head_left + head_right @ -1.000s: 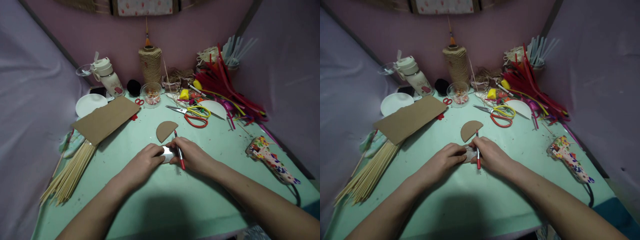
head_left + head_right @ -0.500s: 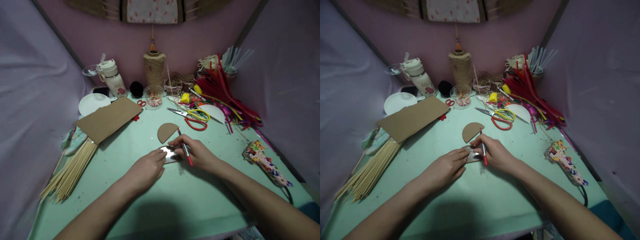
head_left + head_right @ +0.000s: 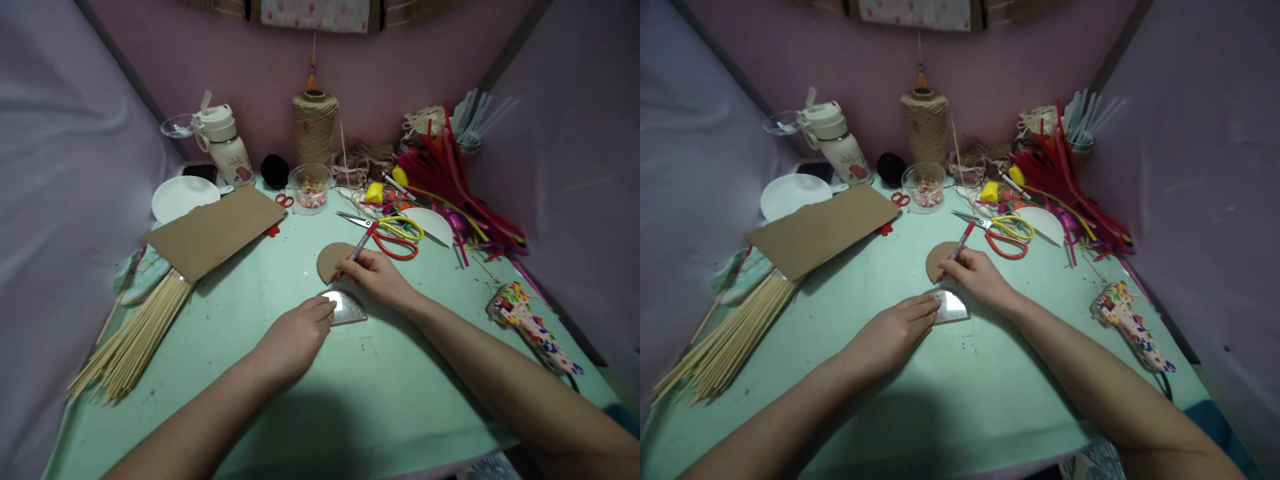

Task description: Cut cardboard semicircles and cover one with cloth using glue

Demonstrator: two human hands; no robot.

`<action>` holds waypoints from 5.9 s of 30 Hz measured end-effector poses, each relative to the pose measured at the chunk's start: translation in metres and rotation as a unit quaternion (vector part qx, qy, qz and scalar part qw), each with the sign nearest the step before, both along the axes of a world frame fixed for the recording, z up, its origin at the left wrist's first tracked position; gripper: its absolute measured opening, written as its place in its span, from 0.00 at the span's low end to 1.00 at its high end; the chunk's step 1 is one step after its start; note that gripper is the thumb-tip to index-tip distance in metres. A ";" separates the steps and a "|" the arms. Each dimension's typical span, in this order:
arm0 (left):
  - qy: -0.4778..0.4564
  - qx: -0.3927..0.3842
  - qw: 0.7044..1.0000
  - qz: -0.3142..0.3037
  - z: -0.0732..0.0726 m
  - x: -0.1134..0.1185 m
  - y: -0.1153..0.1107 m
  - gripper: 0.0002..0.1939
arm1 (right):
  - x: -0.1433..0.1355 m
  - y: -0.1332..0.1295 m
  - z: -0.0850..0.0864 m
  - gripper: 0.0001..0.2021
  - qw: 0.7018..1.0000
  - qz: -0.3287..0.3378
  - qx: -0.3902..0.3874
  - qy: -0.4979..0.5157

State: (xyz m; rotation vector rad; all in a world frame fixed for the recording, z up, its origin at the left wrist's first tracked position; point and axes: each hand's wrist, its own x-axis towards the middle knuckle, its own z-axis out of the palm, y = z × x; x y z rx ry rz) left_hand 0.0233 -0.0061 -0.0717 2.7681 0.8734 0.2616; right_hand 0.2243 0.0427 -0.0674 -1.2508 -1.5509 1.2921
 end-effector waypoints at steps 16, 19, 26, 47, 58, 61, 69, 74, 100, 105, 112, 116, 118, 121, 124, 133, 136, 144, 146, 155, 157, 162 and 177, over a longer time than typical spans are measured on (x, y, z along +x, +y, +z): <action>-0.078 0.041 0.996 -0.015 -0.009 -0.002 -0.003 0.15 | 0.000 -0.001 -0.007 0.08 0.989 0.066 0.090 -0.102; -0.084 0.034 0.996 -0.016 -0.008 -0.002 -0.004 0.15 | 0.000 -0.001 -0.006 0.09 0.988 0.070 0.093 -0.104; -0.085 0.018 0.996 -0.010 -0.011 -0.004 -0.005 0.14 | 0.000 -0.001 -0.006 0.08 0.989 0.070 0.083 -0.105; -0.085 0.033 0.996 0.005 -0.017 -0.004 -0.004 0.13 | 0.000 -0.001 -0.006 0.07 0.986 0.078 0.087 -0.122; -0.090 0.050 0.995 0.008 -0.016 -0.003 -0.004 0.13 | 0.000 -0.001 -0.006 0.07 0.986 0.081 0.087 -0.117; -0.092 0.040 0.995 0.001 -0.017 -0.004 -0.004 0.13 | 0.000 -0.001 -0.006 0.07 0.985 0.084 0.088 -0.118; -0.093 0.039 0.995 0.005 -0.018 -0.004 -0.004 0.14 | -0.001 -0.002 -0.007 0.07 0.982 0.086 0.096 -0.138; -0.086 0.042 0.995 0.004 -0.017 -0.004 -0.003 0.13 | 0.000 -0.002 -0.008 0.08 0.985 0.069 0.093 -0.125; -0.065 0.042 0.997 0.012 -0.007 -0.002 -0.002 0.14 | 0.000 -0.001 -0.016 0.07 0.997 -0.007 0.073 -0.020; -0.078 0.048 0.996 -0.003 -0.001 0.000 -0.001 0.12 | 0.000 -0.002 -0.018 0.08 0.997 -0.004 0.072 0.002; -0.056 0.016 0.997 0.041 0.017 0.005 -0.002 0.07 | 0.000 -0.002 -0.020 0.08 0.992 -0.032 0.124 -0.010; -0.034 -0.022 0.997 0.064 0.020 0.008 -0.004 0.12 | 0.000 -0.002 -0.021 0.07 0.991 -0.036 0.128 -0.008; -0.032 -0.034 0.997 0.064 0.019 0.010 -0.005 0.12 | 0.000 0.000 -0.024 0.07 0.990 -0.036 0.138 -0.009; -0.035 -0.049 0.995 0.084 0.016 0.010 -0.008 0.13 | 0.000 0.002 -0.027 0.08 0.988 -0.034 0.153 -0.006; -0.046 -0.064 0.992 0.101 0.014 0.008 -0.009 0.13 | 0.001 0.000 -0.023 0.10 0.988 -0.016 0.153 0.029; -0.098 -0.135 0.969 0.183 0.013 0.009 -0.011 0.16 | 0.036 -0.052 0.003 0.10 0.949 0.097 0.230 -0.190; -0.110 -0.155 0.959 0.211 0.014 0.011 -0.011 0.18 | 0.045 -0.066 -0.009 0.11 0.928 0.118 0.290 -0.201; -0.100 -0.152 0.962 0.204 0.013 0.008 -0.004 0.20 | 0.047 -0.075 -0.025 0.11 0.898 0.149 0.361 -0.202; -0.098 -0.149 0.962 0.205 0.013 0.007 -0.003 0.20 | 0.047 -0.076 -0.025 0.10 0.888 0.152 0.374 -0.219; -0.065 -0.081 0.978 0.182 0.016 0.003 -0.005 0.17 | 0.044 -0.077 -0.024 0.10 0.863 0.168 0.409 -0.242; -0.049 -0.079 0.981 0.171 0.018 0.004 -0.006 0.16 | 0.044 -0.077 -0.024 0.10 0.871 0.149 0.404 -0.236; -0.016 -0.054 0.982 0.179 0.019 0.005 -0.008 0.18 | 0.042 -0.075 -0.026 0.12 0.903 0.086 0.351 -0.234; -0.076 -0.070 0.975 0.197 0.013 0.003 -0.002 0.24 | 0.040 -0.074 -0.026 0.10 0.913 0.059 0.307 -0.261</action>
